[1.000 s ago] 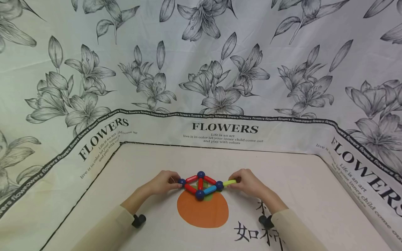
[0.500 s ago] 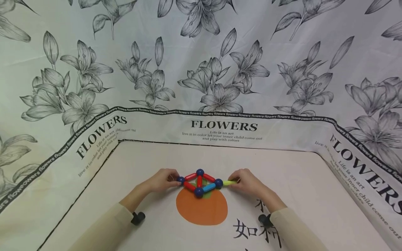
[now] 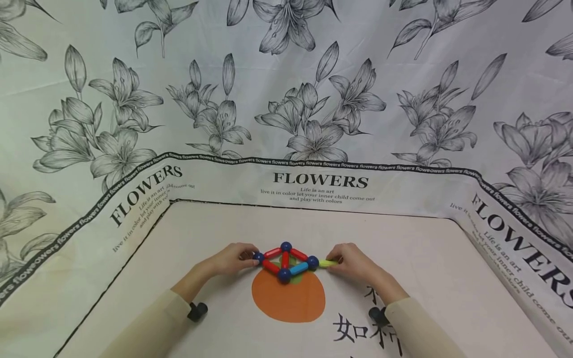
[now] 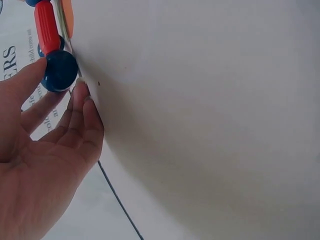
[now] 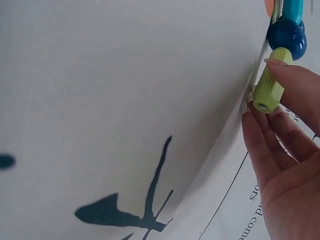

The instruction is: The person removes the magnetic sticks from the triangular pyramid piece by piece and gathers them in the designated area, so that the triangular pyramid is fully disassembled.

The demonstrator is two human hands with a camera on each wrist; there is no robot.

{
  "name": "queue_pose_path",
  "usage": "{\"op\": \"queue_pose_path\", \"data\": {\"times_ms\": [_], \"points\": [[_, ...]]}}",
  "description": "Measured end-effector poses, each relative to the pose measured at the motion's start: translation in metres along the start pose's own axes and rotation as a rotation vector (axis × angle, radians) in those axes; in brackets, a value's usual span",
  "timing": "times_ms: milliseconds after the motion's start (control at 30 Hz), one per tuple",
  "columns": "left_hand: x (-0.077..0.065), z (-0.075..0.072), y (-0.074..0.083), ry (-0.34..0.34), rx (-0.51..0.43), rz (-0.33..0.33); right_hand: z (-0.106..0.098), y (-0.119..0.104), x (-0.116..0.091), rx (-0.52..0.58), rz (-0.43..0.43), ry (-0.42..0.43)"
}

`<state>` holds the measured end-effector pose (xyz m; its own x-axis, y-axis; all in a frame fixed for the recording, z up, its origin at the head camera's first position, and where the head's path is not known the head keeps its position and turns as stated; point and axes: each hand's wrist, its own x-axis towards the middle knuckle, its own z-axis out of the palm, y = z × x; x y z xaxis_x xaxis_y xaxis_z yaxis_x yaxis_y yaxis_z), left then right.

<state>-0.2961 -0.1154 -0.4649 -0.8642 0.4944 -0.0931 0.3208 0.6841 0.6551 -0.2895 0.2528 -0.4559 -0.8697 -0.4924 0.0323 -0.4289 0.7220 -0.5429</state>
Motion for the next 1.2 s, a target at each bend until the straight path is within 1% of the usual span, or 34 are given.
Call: {"op": "queue_pose_path", "data": {"times_ms": [133,300,500,700,867,1033,1200], "points": [[0.002,-0.001,-0.002,-0.009,-0.004,0.006,-0.002,-0.001,0.001,-0.003,-0.007,-0.012],[0.004,-0.001,-0.004,-0.005,0.014,0.026,-0.005,-0.004,0.002,-0.013,-0.050,0.012],[0.002,0.001,-0.005,-0.020,0.010,0.018,-0.005,-0.021,0.007,0.006,-0.100,0.057],[0.004,0.000,-0.005,-0.025,-0.008,0.022,-0.001,-0.045,0.020,0.019,-0.144,0.058],[0.007,-0.002,-0.004,-0.025,0.005,0.029,0.005,-0.061,0.033,-0.002,-0.138,0.025],[0.008,-0.002,-0.003,-0.027,0.029,0.021,0.015,-0.069,0.046,-0.020,-0.136,0.006],[0.009,-0.001,-0.002,-0.023,0.028,0.011,0.024,-0.072,0.056,-0.010,-0.134,-0.003]]}}
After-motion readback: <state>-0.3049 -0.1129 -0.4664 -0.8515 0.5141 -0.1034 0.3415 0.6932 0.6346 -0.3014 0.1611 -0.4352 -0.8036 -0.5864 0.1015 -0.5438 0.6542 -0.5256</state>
